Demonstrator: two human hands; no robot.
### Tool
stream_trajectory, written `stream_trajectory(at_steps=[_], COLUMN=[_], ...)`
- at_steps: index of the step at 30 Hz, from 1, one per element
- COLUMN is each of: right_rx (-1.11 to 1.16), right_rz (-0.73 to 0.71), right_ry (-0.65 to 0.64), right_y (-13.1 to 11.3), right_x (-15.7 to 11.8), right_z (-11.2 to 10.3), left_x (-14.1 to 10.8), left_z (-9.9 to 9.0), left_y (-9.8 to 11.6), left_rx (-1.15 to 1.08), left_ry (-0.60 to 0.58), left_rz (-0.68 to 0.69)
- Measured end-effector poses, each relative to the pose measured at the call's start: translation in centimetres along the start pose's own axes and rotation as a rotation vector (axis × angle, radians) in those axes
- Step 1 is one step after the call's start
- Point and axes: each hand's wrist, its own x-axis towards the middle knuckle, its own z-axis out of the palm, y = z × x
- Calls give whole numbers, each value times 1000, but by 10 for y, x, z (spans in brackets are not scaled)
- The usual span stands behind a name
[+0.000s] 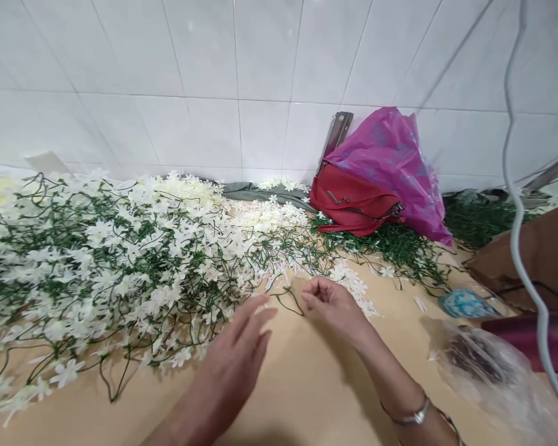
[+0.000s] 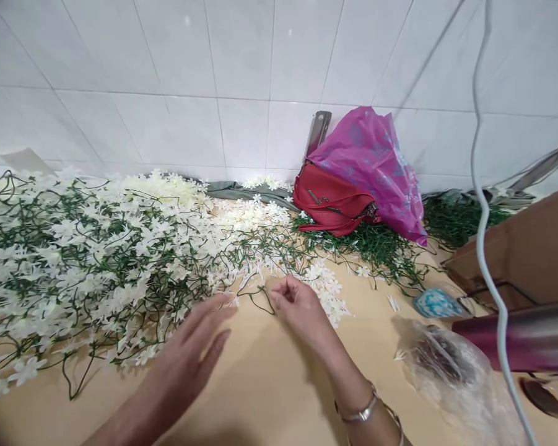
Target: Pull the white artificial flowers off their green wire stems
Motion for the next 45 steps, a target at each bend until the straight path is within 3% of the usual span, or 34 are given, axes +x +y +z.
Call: stream_trajectory(at_steps=[4, 7, 13, 16, 21, 27, 30, 32, 35, 38, 42, 45], right_rx=[-207, -323, -401, -430, -399, -255, -255, -219, -231, -407, -547, -473], right_rz=[-26, -85, -145, -339, -549, -616, -521, -425, -240, -93, 215, 333], right_ry=[192, 221, 234, 212, 217, 186, 255, 357, 467, 597, 640, 609], right_y=[5, 4, -7, -13, -18, -20, -14, -6, 10, 28, 51, 58], right_x=[40, 54, 26, 1, -18, -18, -13, -9, -2, 1, 0, 1], right_z=[-1, -6, -15, -1, 30, 30, 23, 17, 3, -15, -32, -25], left_x=[-11, -4, 25, 35, 45, 45, 41, 36, 27, 16, 8, 7], left_z=[25, 29, 35, 47, 57, 44, 39, 38, 43, 49, 53, 53], left_y=[14, 13, -2, -7, -11, -17, -18, -15, -7, 2, 5, 5], left_rx=[-188, -352, -826, -1014, -1056, -1219, -1347, -1352, -1320, -1267, -1118, -1039], left_ry=[-321, -414, -311, -277, -154, 32, 104, 85, -40, -209, -399, -444], left_rz=[122, 29, -454, -704, -811, -848, -814, -815, -815, -772, -671, -615])
